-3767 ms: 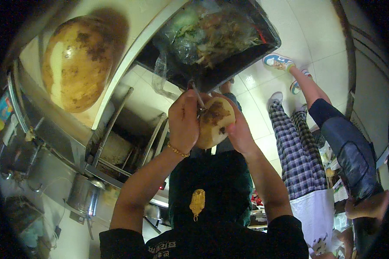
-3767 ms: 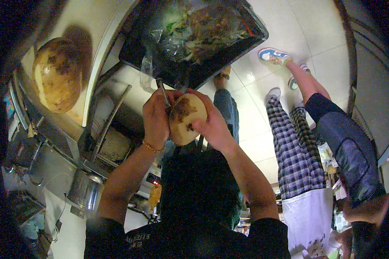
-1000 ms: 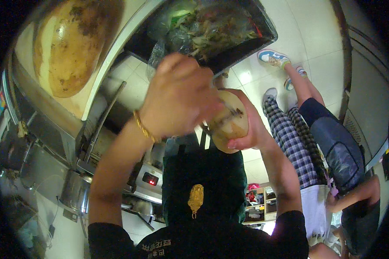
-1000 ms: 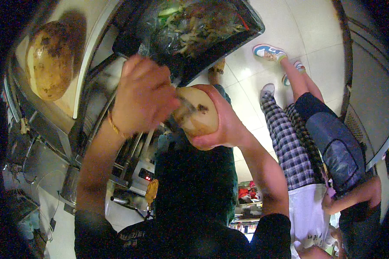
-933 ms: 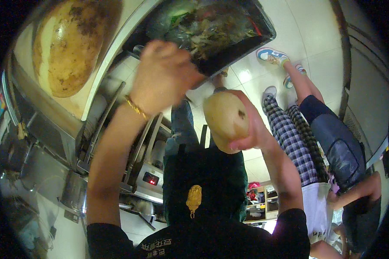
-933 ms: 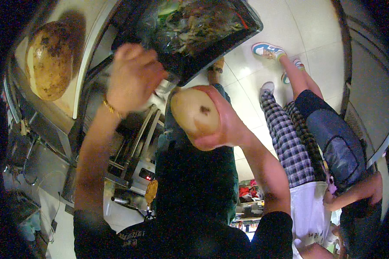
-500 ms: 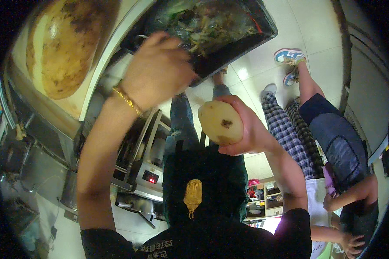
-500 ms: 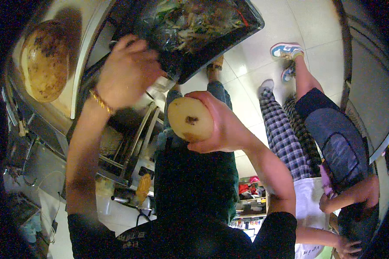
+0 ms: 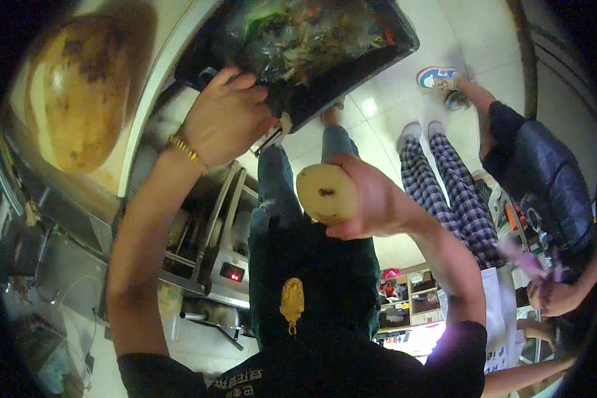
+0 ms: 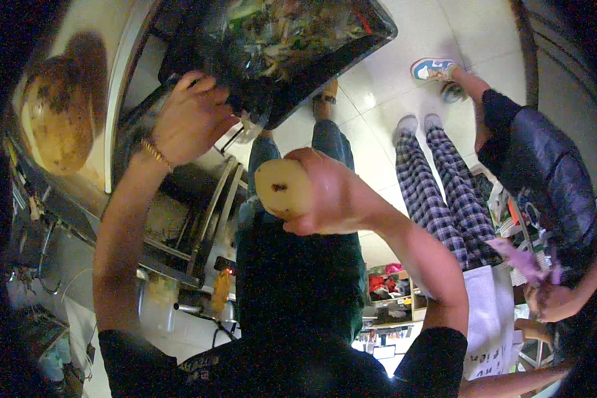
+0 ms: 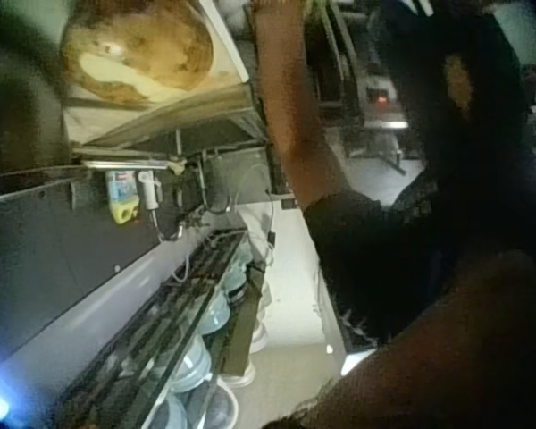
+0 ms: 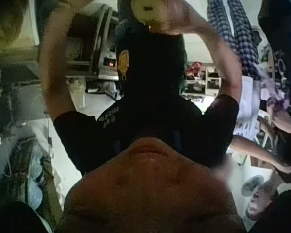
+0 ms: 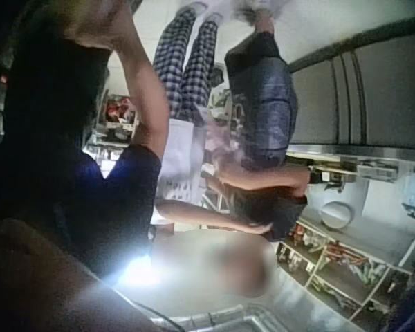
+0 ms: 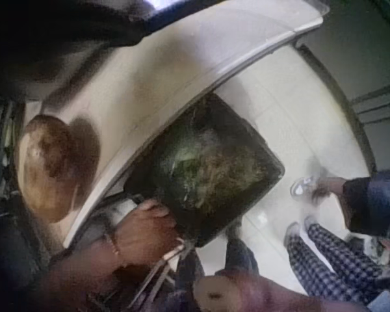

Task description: The person peels two large root vegetables using a peeler over a sink, then rinses them under running water. The person places the peeled vegetables on a cutting board and briefly handles a knife before washing hands.

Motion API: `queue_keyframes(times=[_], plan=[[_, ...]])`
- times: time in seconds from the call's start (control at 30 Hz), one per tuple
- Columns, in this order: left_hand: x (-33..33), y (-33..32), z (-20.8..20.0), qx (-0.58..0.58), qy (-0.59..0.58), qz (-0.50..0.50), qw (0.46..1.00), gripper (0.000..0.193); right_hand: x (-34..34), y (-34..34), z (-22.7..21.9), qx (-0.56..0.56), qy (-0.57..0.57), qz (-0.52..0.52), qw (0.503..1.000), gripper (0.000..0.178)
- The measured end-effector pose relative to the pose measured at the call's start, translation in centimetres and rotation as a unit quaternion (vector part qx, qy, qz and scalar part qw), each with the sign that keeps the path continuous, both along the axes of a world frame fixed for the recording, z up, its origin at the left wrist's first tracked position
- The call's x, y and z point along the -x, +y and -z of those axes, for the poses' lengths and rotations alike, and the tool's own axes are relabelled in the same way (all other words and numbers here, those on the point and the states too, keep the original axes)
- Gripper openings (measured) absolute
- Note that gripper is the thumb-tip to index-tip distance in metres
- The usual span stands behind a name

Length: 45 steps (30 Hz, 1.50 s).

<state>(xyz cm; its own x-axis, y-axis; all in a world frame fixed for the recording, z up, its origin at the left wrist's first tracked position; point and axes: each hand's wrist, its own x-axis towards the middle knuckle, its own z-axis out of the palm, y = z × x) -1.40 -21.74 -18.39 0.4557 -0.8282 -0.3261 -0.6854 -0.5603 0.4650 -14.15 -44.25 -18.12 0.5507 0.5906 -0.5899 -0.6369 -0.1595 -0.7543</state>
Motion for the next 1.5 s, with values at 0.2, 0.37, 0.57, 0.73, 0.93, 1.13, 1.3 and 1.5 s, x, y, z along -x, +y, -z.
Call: queue_keyframes(times=[0.2, 0.37, 0.57, 0.73, 0.93, 1.13, 1.3, 1.5], plan=[[4.0, 1.1, 0.6, 0.062, 0.103, -0.196, 0.973, 0.015, -0.4, 0.9, 1.8, -0.009, 0.157, 0.063, 0.986, 0.087], [3.4, 0.4, 1.8, 0.076, 0.174, -0.158, 0.969, 0.016, -0.1, 1.0, 2.3, -0.099, 0.256, 0.129, 0.953, 0.091], [3.7, 4.7, 5.3, -0.157, 0.066, -0.104, 0.98, 0.023, 0.6, 0.1, 2.4, -0.153, 0.176, 0.165, 0.958, 0.098], [9.0, 4.3, 5.0, 0.145, 0.364, -0.513, 0.763, 0.03, 1.7, 1.2, 3.2, -0.182, 0.342, 0.4, 0.831, 0.098], [16.6, -1.8, 1.3, 0.251, 0.547, -0.735, 0.312, 0.03, 2.0, 3.3, 3.1, -0.183, 0.253, 0.521, 0.795, 0.09], [15.3, -1.1, 0.7, 0.392, 0.498, -0.739, 0.227, 0.027, 0.6, 4.3, 1.6, -0.281, 0.172, 0.53, 0.781, 0.081], [9.8, -0.1, -0.5, 0.328, 0.442, -0.706, 0.446, 0.03, -1.1, 5.7, 1.2, -0.204, 0.207, 0.476, 0.83, 0.071], [7.4, -1.3, -0.6, 0.382, 0.392, -0.599, 0.584, 0.031, -4.9, 4.9, 2.3, -0.191, 0.079, 0.398, 0.894, 0.11]])
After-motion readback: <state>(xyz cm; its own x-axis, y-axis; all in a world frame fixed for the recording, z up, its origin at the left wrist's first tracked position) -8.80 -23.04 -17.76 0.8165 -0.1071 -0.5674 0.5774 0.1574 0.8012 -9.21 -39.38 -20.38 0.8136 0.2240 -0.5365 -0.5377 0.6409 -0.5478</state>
